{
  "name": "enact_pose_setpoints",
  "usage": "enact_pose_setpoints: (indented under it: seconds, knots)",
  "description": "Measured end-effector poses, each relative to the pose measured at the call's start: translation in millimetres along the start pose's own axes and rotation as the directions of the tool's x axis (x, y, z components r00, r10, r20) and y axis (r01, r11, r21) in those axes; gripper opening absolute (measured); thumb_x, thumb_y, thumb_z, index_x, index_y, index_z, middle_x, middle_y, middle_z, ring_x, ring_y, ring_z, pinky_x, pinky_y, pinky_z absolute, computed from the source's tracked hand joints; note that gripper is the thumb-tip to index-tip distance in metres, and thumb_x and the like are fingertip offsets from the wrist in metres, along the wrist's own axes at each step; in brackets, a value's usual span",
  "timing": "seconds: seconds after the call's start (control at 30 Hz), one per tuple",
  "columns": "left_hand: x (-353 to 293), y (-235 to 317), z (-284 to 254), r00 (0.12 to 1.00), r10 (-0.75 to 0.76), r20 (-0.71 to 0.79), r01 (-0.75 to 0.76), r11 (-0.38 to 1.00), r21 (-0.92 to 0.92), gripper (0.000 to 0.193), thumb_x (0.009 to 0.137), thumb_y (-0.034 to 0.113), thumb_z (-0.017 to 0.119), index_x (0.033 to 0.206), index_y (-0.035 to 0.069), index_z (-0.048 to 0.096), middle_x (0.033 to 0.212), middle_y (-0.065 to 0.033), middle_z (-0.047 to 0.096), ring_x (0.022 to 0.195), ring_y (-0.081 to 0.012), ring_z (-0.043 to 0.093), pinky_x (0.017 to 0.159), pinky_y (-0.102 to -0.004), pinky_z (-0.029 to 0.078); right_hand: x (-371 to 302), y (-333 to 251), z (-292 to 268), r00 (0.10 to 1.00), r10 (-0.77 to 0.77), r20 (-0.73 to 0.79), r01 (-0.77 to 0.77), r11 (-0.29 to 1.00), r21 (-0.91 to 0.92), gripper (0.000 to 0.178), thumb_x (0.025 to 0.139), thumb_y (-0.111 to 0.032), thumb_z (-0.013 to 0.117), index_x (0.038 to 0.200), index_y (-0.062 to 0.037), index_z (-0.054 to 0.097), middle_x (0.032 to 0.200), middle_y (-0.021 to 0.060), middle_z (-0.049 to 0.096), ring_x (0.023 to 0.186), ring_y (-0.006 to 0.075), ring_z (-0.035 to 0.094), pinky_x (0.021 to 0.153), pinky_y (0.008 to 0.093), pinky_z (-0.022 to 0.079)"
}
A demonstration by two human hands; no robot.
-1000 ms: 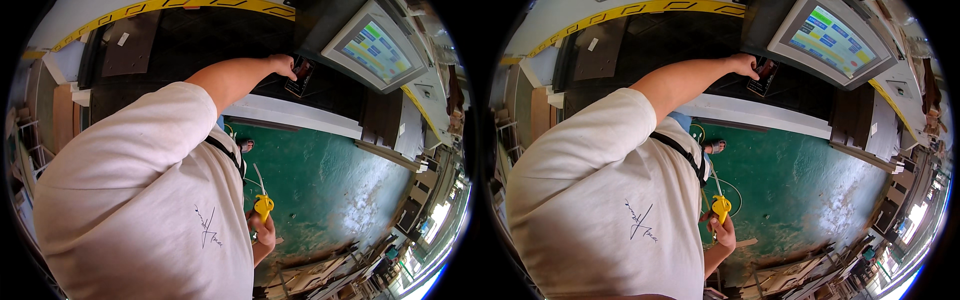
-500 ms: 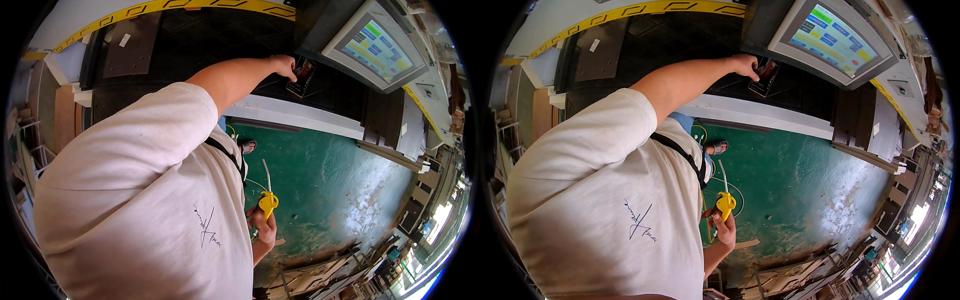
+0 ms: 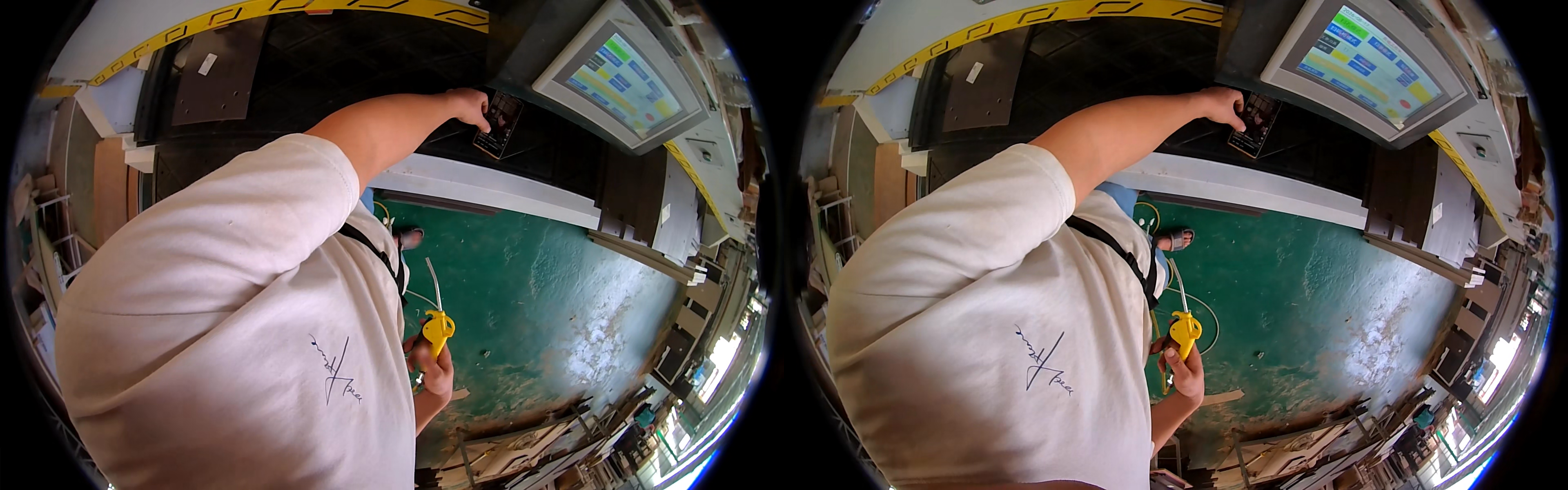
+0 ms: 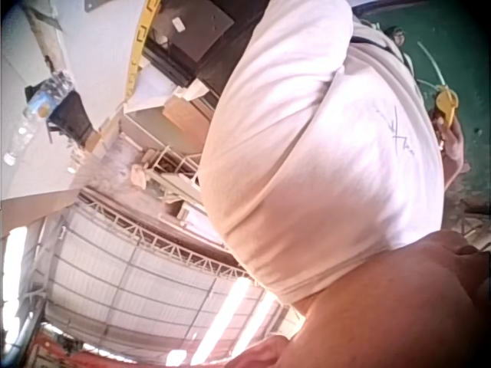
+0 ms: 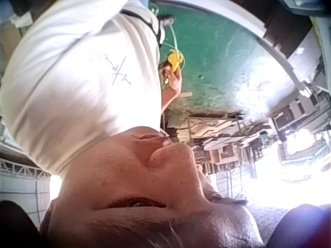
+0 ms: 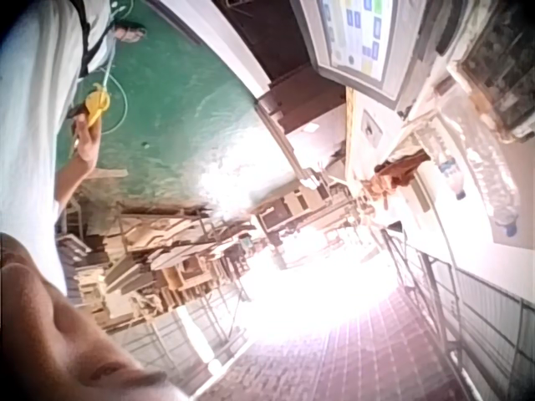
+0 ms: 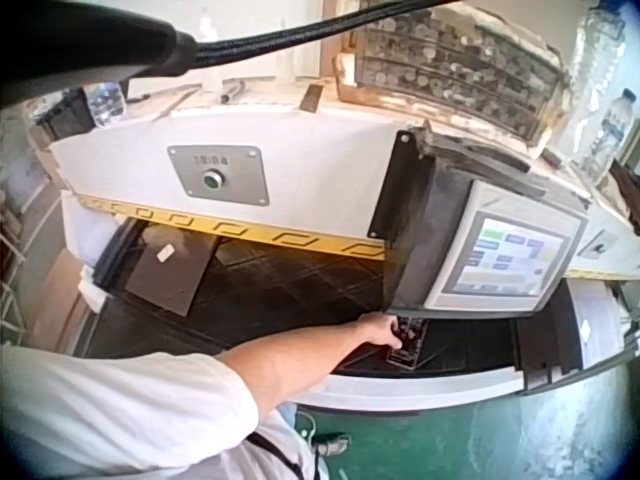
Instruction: The person uses a yellow air blow gun to clean the surface of rectangular brown wood panels. They pick up a panel, blow air across it, and then place it on a stack. The person repeats this process for several panels in a workshop setting.
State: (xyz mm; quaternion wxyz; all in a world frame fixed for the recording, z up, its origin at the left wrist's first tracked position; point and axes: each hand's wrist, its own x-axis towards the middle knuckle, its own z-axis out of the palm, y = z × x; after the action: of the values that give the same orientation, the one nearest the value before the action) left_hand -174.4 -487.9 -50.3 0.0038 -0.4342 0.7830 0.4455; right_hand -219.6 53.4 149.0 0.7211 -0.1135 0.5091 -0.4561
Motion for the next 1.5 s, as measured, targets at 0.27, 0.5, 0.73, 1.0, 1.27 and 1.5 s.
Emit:
enact_pose_setpoints:
  seconds: [0.27,0.5,0.73,1.0,1.27,1.5]
  knots:
    - [0,0,1,1.000,0.000,-0.014,0.000,1.000,-0.007,0.069,0.068,0.053,0.091,0.119,0.011,0.070,0.124,-0.0111,0.071,0.119,-0.0285,0.066,0.098,-0.0412,0.052,1,2,0,1.000,0.016,0.001,-0.016,0.999,-0.049,0.055,0.102,-0.018,0.063,0.148,0.0028,0.042,0.102,0.0147,0.064,0.074,0.0136,0.056,0.061,0.0264,0.046]
    - [0,1,1,1.000,0.023,0.000,-0.023,1.000,0.002,0.068,0.069,0.052,0.090,0.119,0.010,0.070,0.124,-0.0123,0.071,0.119,-0.0290,0.066,0.099,-0.0411,0.053,1,5,-3,0.999,0.032,0.009,-0.031,0.996,-0.082,0.055,0.103,-0.018,0.063,0.149,0.0033,0.041,0.104,0.0127,0.063,0.074,0.0131,0.055,0.062,0.0261,0.046]
    - [1,1,-1,1.000,-0.017,0.002,0.017,0.999,-0.029,0.062,0.077,0.052,0.084,0.121,0.010,0.072,0.126,-0.0116,0.071,0.120,-0.0294,0.066,0.099,-0.0415,0.053,0,1,-4,0.999,0.038,0.027,-0.034,0.993,-0.113,0.055,0.103,-0.017,0.063,0.149,0.0026,0.042,0.104,0.0117,0.064,0.074,0.0121,0.055,0.062,0.0260,0.046]
    - [-2,1,0,0.999,0.010,-0.044,-0.010,1.000,0.000,0.064,0.070,0.050,0.091,0.115,0.009,0.071,0.116,-0.0120,0.073,0.112,-0.0292,0.068,0.093,-0.0396,0.054,-1,3,-6,0.999,0.042,0.022,-0.039,0.994,-0.103,0.054,0.103,-0.016,0.065,0.149,0.0013,0.044,0.105,0.0095,0.063,0.073,0.0105,0.053,0.061,0.0254,0.046]
    - [-4,17,3,0.990,-0.144,-0.013,0.144,0.989,0.020,0.049,0.091,0.051,0.070,0.127,0.016,0.070,0.133,-0.0074,0.070,0.126,-0.0289,0.063,0.101,-0.0444,0.051,-2,4,-5,0.998,0.058,-0.006,-0.059,0.993,-0.107,0.052,0.103,-0.017,0.065,0.148,0.0010,0.045,0.106,0.0078,0.063,0.073,0.0098,0.052,0.062,0.0252,0.046]
    - [-1,8,5,0.991,-0.117,-0.065,0.118,0.993,0.000,0.045,0.095,0.051,0.061,0.127,0.020,0.070,0.136,-0.0061,0.068,0.129,-0.0281,0.062,0.105,-0.0472,0.048,-1,1,-3,0.997,0.073,-0.016,-0.074,0.988,-0.135,0.049,0.103,-0.017,0.065,0.145,0.0007,0.047,0.106,0.0077,0.064,0.073,0.0100,0.053,0.062,0.0255,0.046]
